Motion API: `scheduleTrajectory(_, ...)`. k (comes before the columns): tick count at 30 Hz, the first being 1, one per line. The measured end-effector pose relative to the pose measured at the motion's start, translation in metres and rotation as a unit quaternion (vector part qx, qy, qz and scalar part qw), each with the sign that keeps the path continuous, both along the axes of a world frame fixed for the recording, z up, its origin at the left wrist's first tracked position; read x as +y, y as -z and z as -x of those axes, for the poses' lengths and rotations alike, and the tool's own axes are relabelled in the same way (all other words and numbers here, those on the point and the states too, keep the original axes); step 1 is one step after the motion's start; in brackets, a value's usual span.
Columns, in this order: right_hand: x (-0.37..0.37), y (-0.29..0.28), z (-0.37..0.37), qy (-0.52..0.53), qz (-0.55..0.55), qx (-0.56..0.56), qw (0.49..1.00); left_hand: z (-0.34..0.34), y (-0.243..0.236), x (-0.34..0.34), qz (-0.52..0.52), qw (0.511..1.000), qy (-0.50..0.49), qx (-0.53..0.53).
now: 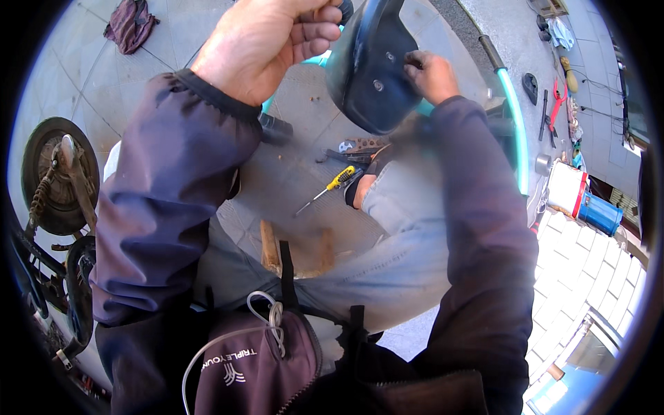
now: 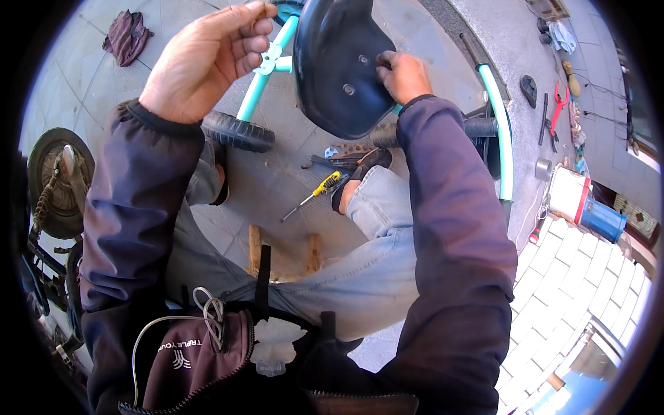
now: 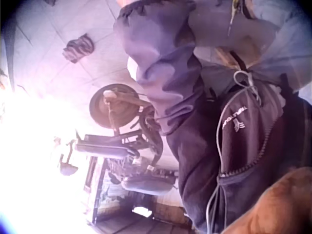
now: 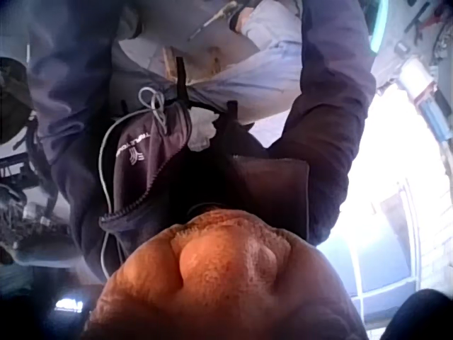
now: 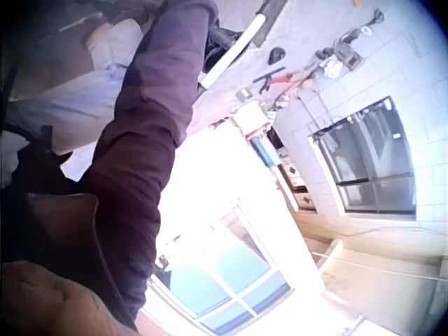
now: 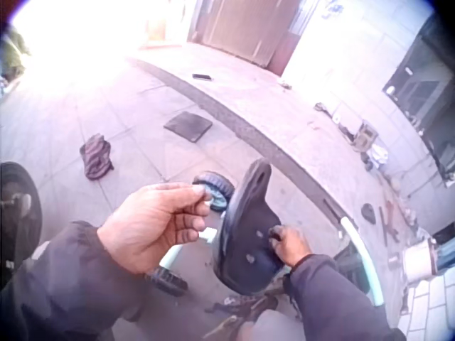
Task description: The person is repairing a child's tricycle while sitting on the floor. They use a screwdriver to remove and reinsert screws into the black plastic seat, then wipe the seat surface with a purple cloth.
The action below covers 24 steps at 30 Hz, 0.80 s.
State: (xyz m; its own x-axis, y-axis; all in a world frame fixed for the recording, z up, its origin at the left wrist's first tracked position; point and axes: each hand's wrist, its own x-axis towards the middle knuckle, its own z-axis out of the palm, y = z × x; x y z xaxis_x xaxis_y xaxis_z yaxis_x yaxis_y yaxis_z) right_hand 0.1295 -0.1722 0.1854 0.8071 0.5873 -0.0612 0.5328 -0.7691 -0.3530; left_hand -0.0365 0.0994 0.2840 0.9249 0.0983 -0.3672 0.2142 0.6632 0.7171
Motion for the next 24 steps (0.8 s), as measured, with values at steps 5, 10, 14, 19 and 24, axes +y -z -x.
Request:
scheduleTrajectory(5, 0.020, 0.004, -0.005, -0.024, 0.013, -0.008, 1.000, 0.002, -0.005, 0.005, 0.045, 0.999, -0.024, 0.020)
scheduleTrajectory(10, 0.024, 0.006, -0.013, -0.049, 0.048, -0.015, 0.998, 0.005, -0.005, 0.013, 0.054, 0.998, -0.028, 0.015)
scheduleTrajectory(14, 0.026, 0.001, -0.009, -0.057, 0.051, -0.016, 0.997, 0.008, -0.007, 0.019, 0.058, 0.998, -0.028, 0.016)
scheduleTrajectory(19, 0.029, -0.003, -0.003, -0.081, 0.063, -0.041, 0.994, 0.009, -0.008, 0.021, 0.061, 0.998, -0.025, 0.019)
scheduleTrajectory(24, 0.029, -0.004, -0.001, -0.094, 0.055, -0.050, 0.993, 0.008, -0.006, 0.020, 0.060, 0.998, -0.023, 0.015)
